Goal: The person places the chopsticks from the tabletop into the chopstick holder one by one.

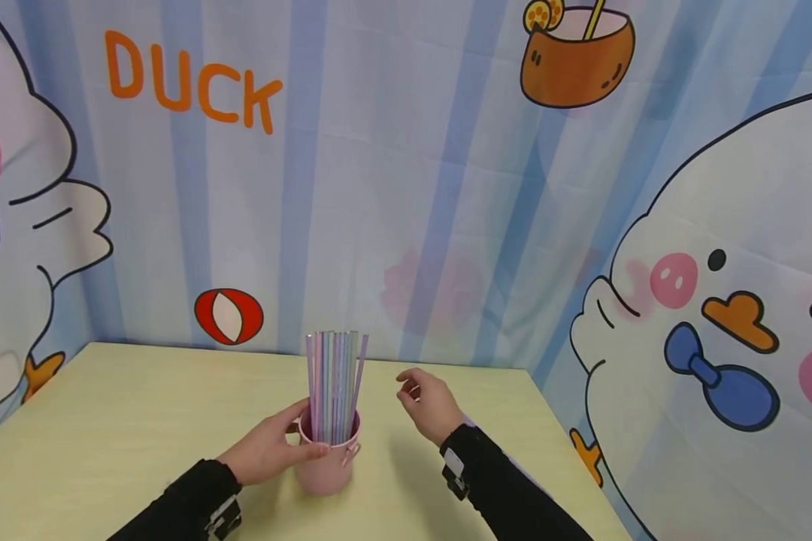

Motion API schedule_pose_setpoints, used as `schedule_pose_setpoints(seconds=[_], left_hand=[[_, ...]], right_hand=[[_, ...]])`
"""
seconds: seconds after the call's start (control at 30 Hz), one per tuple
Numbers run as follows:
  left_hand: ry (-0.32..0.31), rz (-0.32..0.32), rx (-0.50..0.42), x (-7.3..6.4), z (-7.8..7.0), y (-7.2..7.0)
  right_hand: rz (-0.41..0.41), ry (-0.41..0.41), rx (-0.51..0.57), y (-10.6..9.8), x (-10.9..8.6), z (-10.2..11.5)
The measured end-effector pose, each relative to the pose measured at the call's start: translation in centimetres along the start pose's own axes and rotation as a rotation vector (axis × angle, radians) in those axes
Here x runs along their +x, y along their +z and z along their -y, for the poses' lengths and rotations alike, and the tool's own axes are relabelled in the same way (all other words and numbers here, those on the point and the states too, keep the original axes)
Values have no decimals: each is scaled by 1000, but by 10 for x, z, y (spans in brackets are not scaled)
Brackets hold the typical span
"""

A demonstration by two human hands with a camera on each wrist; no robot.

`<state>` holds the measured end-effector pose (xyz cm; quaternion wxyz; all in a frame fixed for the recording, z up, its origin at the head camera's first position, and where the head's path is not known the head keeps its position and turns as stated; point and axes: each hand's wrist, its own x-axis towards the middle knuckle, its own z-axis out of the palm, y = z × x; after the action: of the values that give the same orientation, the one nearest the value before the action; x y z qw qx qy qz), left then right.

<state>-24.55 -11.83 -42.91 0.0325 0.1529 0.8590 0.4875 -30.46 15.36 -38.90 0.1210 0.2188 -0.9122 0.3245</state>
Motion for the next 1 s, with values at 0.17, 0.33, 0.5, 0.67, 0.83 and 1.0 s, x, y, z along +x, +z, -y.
schedule_pose_setpoints(seconds=[0.17,0.33,0.5,0.67,0.83,1.0], left_hand=[[4,1,12,1,-1,-1],[-3,5,12,0,-2,-1],[-8,7,9,0,-3,-1],[-8,6,7,0,-2,-1],[-8,4,0,-1,-2,-1],[-4,4,-3,-1,-2,0]], right_hand=[[20,-16,-165,-12,-19,-35],[54,-27,-332,-17,-38,-66],[128,-3,-504,-19,-49,-84],[206,26,-618,-20,-54,-93],[228,60,-639,-20,-55,-95],[215,75,-651,-17,-56,-96]])
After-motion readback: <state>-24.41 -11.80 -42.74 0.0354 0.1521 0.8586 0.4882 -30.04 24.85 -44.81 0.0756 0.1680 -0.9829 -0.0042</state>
